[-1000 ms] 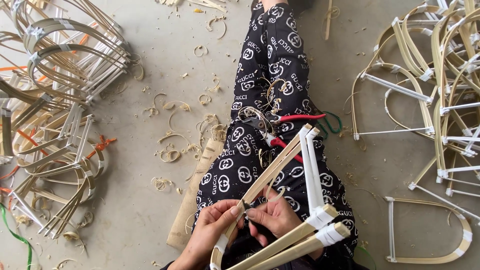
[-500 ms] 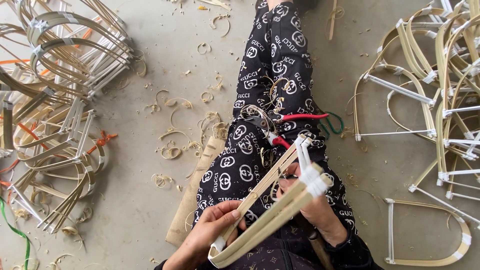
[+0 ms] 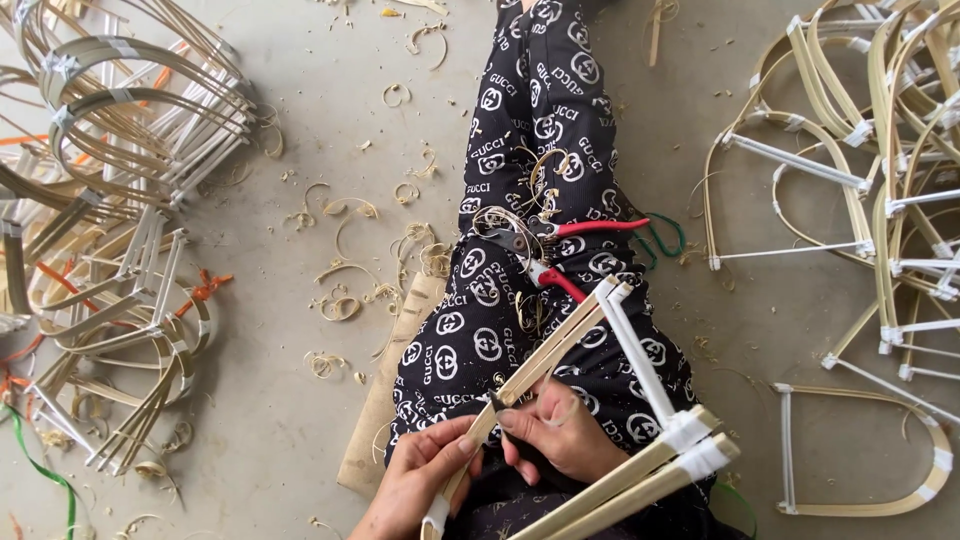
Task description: Constructing furniture components by weaving and securing bamboo strips to a frame.
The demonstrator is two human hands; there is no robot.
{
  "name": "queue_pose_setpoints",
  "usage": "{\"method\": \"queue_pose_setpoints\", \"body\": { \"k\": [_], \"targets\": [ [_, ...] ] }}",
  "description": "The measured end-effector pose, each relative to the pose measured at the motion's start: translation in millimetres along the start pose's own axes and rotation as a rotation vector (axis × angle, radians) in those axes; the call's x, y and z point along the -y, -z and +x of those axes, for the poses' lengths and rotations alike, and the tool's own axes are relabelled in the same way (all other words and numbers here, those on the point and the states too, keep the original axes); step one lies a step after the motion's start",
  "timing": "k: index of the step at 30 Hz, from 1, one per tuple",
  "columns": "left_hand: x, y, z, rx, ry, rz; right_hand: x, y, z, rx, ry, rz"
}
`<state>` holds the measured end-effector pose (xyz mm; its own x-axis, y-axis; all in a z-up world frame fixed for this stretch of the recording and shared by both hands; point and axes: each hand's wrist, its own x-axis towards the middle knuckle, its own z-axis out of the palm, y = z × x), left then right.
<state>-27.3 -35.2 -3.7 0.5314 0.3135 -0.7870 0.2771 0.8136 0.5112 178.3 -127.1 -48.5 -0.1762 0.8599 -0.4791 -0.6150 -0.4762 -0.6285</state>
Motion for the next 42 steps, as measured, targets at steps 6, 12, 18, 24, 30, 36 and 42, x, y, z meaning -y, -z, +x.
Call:
{"method": "queue_pose_setpoints", "body": {
  "k": [6,12,18,24,30,36,42],
  "targets": [
    [20,23,-5,-0.033,0.034,0.026,-2,-6,-4,-0.094,-0.084,-0.024],
    [35,44,-13,-0.064,0.051,0.021,-5,1,-9,-0.032,-0.035,-0.121],
    [80,91,-11,0.016,0.07,-0.082,19,30,-15,-0.224,0.169,-0.148],
    [-16,16,-21,0.137,0.202,-0.001,19,25,-13,-0.259,0.486,-0.555],
    [-10,-3,10,0.061,-0.073,0.145,26,1,-16,-0.108,0.051,-0.178],
    [-29,-25,5,0.103,-0.146,0.192,-2,1,-16,0.075,0.055,-0.018],
    [-11,-11,-14,0.126,-0.077,0.139,-28,7,-26,-0.012,0.068,-0.105]
  ]
}}
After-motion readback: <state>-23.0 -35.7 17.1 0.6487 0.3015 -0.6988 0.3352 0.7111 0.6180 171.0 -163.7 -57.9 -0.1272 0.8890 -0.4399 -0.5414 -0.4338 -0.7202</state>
